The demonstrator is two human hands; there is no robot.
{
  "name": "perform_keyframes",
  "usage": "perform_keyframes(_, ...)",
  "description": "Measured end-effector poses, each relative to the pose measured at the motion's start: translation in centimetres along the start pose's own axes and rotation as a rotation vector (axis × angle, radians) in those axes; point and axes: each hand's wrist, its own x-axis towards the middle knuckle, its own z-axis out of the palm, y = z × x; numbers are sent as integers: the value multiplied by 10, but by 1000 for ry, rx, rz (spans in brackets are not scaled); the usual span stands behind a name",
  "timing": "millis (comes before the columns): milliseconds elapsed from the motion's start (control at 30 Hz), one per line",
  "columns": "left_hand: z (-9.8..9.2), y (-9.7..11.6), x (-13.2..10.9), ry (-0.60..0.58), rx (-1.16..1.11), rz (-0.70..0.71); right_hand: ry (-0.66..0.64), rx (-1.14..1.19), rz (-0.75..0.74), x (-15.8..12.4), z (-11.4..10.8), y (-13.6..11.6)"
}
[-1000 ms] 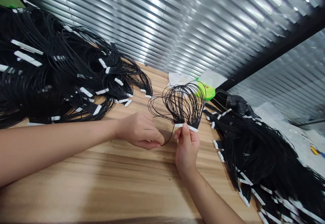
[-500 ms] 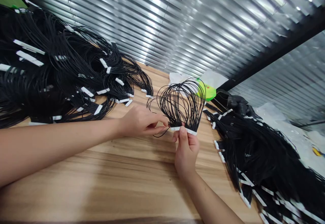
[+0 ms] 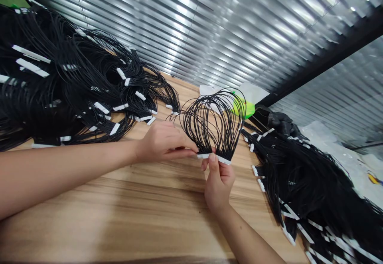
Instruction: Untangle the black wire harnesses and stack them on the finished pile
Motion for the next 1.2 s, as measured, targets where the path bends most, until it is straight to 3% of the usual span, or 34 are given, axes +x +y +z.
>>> perform_keyframes(333, -2, 0, 1, 30, 206, -79, -7, 16, 5, -1, -1, 1)
perform_keyframes(667, -2, 1, 4, 27, 137, -64, -3, 6, 9, 0, -2, 1)
perform_keyframes(867, -2, -1, 5, -2, -22, 13, 24, -16, 10, 1, -1, 0)
perform_keyframes(1200, 1, -3, -6, -58, -113, -160, 39, -34, 28, 1, -1, 1)
